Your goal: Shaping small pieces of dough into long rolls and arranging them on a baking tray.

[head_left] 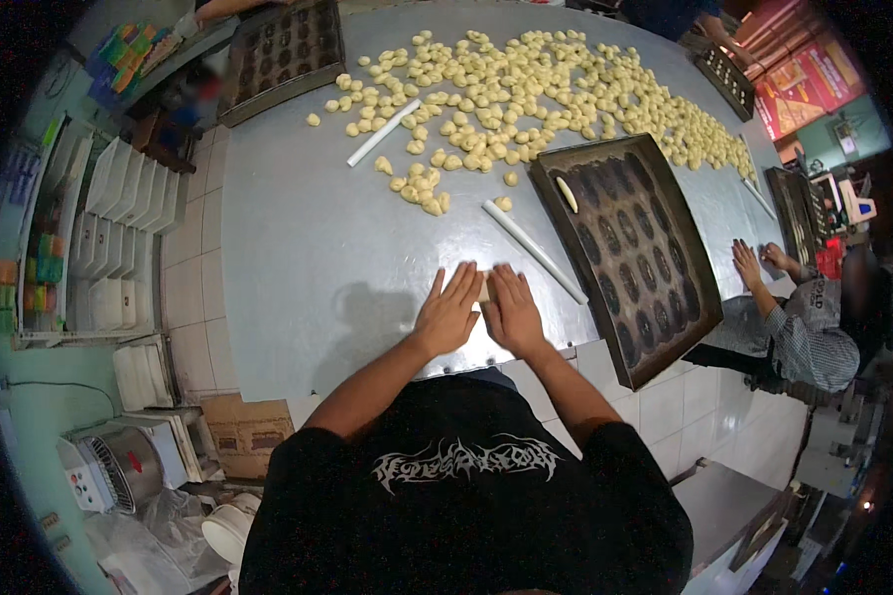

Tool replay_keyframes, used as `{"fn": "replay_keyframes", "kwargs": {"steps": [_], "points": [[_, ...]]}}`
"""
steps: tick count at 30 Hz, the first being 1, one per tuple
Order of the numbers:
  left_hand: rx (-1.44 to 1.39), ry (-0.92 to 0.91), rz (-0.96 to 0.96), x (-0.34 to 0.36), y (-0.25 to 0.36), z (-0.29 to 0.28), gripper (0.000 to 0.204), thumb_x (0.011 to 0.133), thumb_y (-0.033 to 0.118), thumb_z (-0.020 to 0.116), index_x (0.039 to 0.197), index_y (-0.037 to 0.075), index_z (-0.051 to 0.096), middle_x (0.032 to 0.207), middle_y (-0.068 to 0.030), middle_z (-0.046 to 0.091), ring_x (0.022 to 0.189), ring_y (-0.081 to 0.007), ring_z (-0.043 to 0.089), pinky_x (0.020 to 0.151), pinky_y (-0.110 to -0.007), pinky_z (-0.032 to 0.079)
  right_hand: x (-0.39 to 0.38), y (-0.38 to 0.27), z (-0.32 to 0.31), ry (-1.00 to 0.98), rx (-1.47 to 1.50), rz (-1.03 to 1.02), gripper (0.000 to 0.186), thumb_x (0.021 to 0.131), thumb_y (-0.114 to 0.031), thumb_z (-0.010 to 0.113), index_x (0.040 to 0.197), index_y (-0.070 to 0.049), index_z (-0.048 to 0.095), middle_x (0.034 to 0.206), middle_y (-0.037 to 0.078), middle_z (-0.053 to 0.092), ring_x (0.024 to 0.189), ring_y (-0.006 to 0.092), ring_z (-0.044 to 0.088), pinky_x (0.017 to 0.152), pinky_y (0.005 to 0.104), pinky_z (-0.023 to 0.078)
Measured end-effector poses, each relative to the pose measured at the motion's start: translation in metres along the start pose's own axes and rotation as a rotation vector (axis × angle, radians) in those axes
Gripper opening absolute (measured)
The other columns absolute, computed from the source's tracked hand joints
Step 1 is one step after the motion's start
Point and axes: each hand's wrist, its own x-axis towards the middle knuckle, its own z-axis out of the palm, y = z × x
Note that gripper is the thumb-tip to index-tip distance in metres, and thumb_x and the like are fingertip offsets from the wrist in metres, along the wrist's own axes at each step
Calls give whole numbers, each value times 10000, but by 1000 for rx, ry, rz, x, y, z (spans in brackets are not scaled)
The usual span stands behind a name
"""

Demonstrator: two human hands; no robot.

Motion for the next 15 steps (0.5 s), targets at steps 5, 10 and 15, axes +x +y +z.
{"fn": "replay_keyframes", "kwargs": {"steps": [5,10,15], "points": [[18,-74,77,-45,4,-8,601,952,277,478,1474,11,343,1567,-139,284,1478,-283,181,1196,-494,96,9,-15,-11,162,80,102,287,831,-81,621,1085,33,551,1038,218,572,942,398,555,806,442,476],[-393,329,-68,-47,-5,0,388,881,54,527,1261,-19,556,1420,-172,476,1372,-332,385,1136,-464,295,70,-4,24,84,-126,57,515,862,-245,618,1235,92,508,1283,291,504,1209,443,470,1017,493,388],[-387,566,-264,-60,-16,-10,303,813,-19,570,1115,-29,597,1146,-188,573,1079,-389,533,975,-458,419,-12,-44,28,-295,-201,-47,818,860,-401,612,1409,133,324,1487,342,282,1419,453,247,1141,572,208]]}}
